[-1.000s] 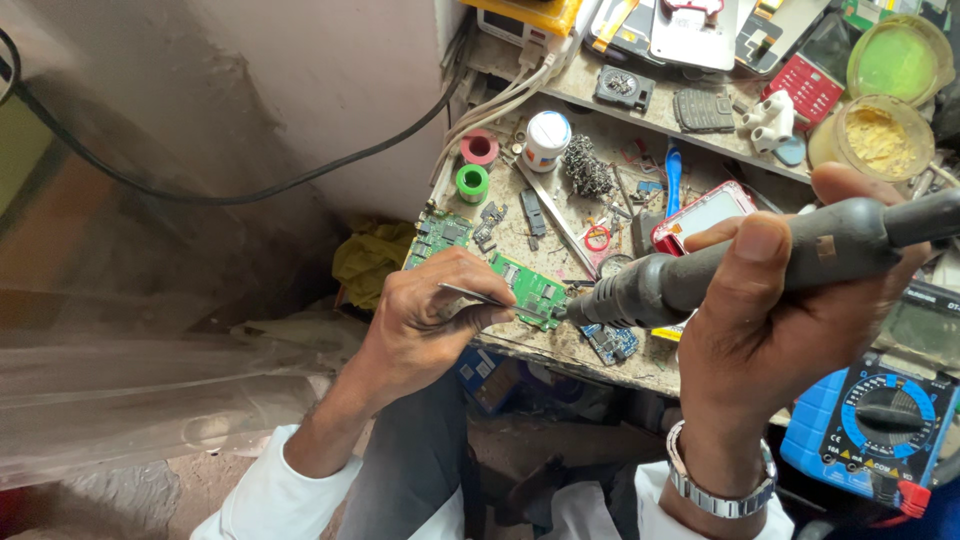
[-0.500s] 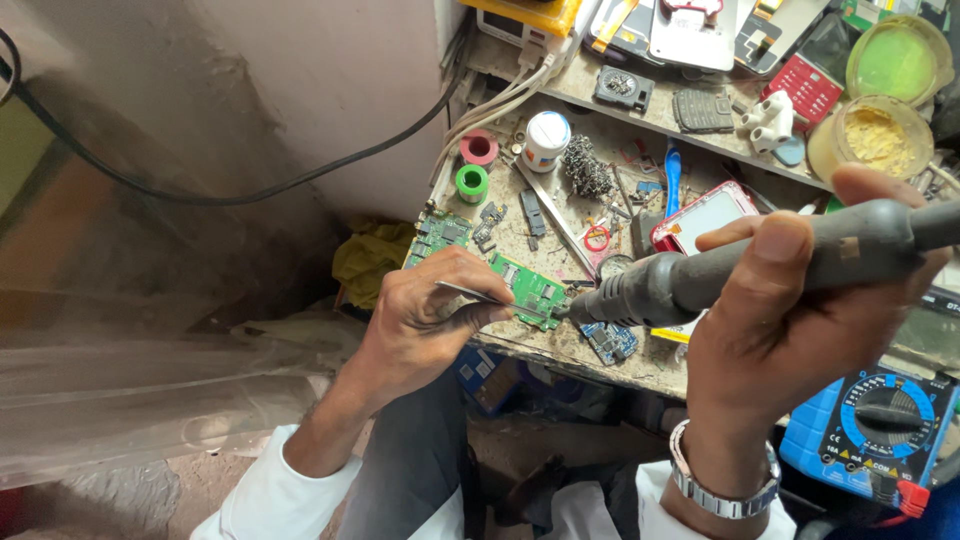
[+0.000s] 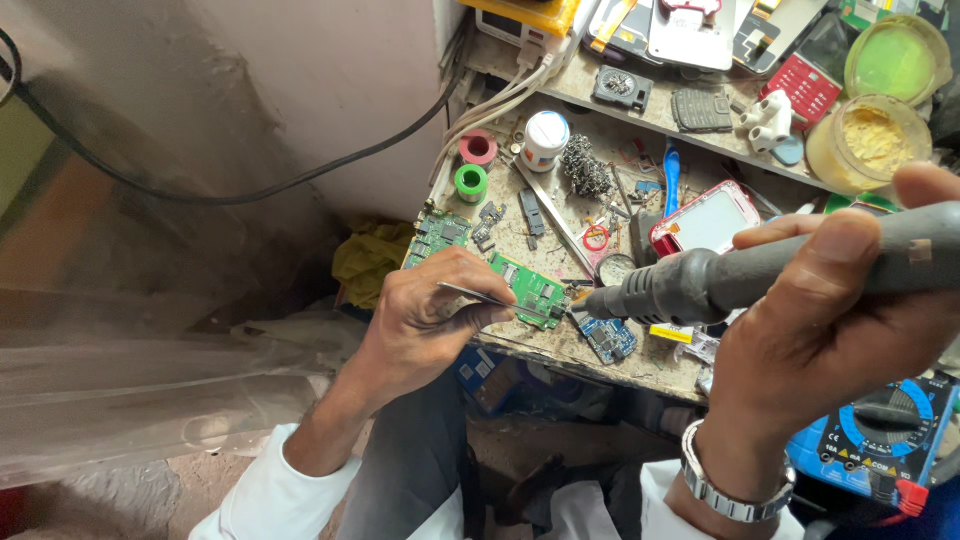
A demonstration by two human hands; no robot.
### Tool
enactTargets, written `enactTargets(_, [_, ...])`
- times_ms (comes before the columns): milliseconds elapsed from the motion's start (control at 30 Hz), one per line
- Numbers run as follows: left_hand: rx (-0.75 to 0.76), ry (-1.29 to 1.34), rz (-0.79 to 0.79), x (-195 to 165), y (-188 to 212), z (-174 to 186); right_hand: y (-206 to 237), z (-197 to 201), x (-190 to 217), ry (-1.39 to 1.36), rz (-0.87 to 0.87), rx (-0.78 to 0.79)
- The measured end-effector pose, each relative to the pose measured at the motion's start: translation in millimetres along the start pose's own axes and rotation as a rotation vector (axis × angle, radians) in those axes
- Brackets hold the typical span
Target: The person uses a hot air rework station and tweezers to heat and remove components from a small green circuit board. They also use a multimeter to test continuity on the board.
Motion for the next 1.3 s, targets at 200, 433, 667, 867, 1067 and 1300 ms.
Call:
enactTargets(200, [0.011, -0.009, -0.014, -0.3, -0.4, -0.2, 1.1, -0.5, -2.2, -0.022, 0.008, 0.006])
enactTargets(433, [-0.009, -0.003, 0.004, -0.5, -1.0, 1.1, 2.5, -3.3, -1.5, -0.048, -0.012, 0.017])
enactTargets(667, [-0.014, -0.010, 0.005, -0.2, -0.6, 1.7, 0.4, -13.0, 6.4, 0.039, -0.030, 0.048])
enactTargets(867, [-0.004, -0.021, 0.000, -0.5, -0.5, 1.6, 4.4, -13.4, 5.0, 0.115, -0.005, 0.038])
enactTargets(1067, [-0.099, 0.072, 0.051, 6.0, 6.1, 5.4, 5.3, 32.1, -46.7, -0.260, -0.131, -0.126])
enactTargets(1300, [-0.262, 0.283, 0.024, 12.9, 18.4, 3.5, -3.4, 99.3, -122.7, -0.648, -0.343, -0.270])
Point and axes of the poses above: each hand's wrist, its own y-axis away from the middle knuckle, its own z-axis out of the back of the hand, x = y × z, the point moved 7 cm from there along -y, towards the middle knuckle, and after that the axes turned 14 degrees about -z, right-handed, at the moved point
